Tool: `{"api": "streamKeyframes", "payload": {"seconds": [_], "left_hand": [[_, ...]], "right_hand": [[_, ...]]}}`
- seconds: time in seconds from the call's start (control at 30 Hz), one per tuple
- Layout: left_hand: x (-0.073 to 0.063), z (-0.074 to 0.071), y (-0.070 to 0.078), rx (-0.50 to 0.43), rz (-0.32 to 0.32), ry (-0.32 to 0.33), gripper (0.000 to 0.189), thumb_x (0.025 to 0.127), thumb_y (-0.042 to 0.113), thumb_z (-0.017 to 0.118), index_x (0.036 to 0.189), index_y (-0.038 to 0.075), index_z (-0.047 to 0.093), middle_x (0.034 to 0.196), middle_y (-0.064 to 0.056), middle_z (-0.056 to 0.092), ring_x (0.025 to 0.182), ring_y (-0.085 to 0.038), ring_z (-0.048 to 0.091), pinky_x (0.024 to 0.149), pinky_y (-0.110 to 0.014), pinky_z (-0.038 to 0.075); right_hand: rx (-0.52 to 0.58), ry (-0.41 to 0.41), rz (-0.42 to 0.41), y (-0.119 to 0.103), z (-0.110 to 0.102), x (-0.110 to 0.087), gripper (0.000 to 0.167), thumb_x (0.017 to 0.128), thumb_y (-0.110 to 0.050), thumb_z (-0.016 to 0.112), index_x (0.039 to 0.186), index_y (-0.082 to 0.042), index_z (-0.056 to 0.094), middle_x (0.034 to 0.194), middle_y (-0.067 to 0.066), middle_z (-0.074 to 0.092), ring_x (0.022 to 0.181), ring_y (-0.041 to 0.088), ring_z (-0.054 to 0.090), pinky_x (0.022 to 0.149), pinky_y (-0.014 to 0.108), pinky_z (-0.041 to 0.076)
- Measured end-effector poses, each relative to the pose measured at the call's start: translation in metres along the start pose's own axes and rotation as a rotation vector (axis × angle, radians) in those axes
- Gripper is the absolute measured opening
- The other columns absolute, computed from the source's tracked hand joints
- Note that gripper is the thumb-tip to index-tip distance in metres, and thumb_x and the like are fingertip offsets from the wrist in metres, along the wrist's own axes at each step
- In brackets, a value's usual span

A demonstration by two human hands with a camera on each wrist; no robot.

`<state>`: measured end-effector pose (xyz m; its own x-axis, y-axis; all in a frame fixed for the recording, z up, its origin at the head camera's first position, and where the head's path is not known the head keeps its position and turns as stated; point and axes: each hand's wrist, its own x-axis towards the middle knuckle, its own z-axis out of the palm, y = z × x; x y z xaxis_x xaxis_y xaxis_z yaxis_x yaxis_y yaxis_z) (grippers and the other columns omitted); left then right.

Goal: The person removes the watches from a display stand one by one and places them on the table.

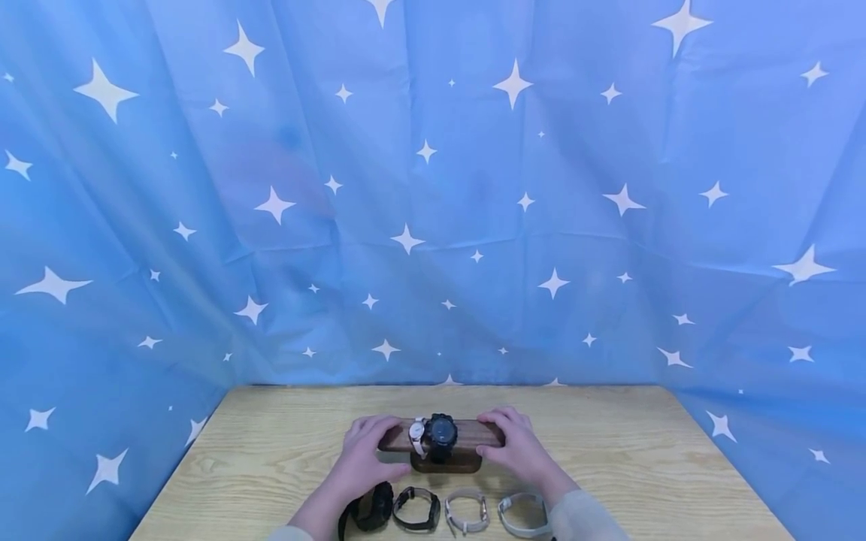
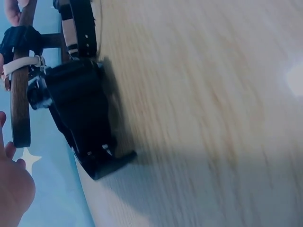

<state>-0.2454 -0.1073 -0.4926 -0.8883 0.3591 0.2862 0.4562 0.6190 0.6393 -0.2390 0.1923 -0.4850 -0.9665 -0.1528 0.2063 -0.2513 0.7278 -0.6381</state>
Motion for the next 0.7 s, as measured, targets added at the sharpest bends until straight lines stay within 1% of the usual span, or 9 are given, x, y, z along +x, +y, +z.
{"api": "streamKeyframes", "payload": {"seconds": [0.1,0.27,0.5,0.7], "left_hand": [[0.005,0.001,0.004,-0.012,0.011,-0.017,0.068,0.069,0.040,0.081,0.129,0.025,0.053,0.131,0.004,0.050,0.122,-0.031,0.035,0.096,-0.059,0.028],[0.011,0.003,0.009,-0.020,0.027,-0.031,0.069,0.069,0.040,0.081,0.129,0.021,0.054,0.131,0.001,0.051,0.122,-0.031,0.037,0.096,-0.060,0.028],[0.018,0.005,0.012,0.009,0.045,-0.043,0.070,0.070,0.043,0.080,0.130,0.019,0.054,0.131,-0.001,0.052,0.120,-0.030,0.039,0.097,-0.058,0.028],[0.024,0.004,0.013,0.033,0.075,-0.061,0.069,0.072,0.044,0.078,0.130,0.015,0.055,0.131,-0.004,0.053,0.121,-0.032,0.041,0.099,-0.057,0.027]], "right_hand": [[0.007,0.000,-0.007,-0.001,-0.001,0.000,0.048,0.075,-0.033,0.078,0.118,-0.022,0.062,0.122,-0.001,0.050,0.115,0.033,0.040,0.089,0.051,0.040],[0.009,0.000,-0.035,-0.001,-0.001,-0.001,0.047,0.075,-0.033,0.077,0.118,-0.020,0.062,0.121,0.002,0.051,0.114,0.034,0.041,0.088,0.052,0.040],[0.012,0.000,-0.009,0.000,0.000,-0.001,0.045,0.075,-0.031,0.077,0.117,-0.022,0.062,0.122,-0.001,0.050,0.114,0.031,0.041,0.089,0.050,0.040],[0.018,-0.004,-0.013,0.001,-0.001,-0.001,0.046,0.075,-0.032,0.077,0.117,-0.020,0.062,0.121,0.000,0.050,0.113,0.031,0.041,0.089,0.050,0.040]]}}
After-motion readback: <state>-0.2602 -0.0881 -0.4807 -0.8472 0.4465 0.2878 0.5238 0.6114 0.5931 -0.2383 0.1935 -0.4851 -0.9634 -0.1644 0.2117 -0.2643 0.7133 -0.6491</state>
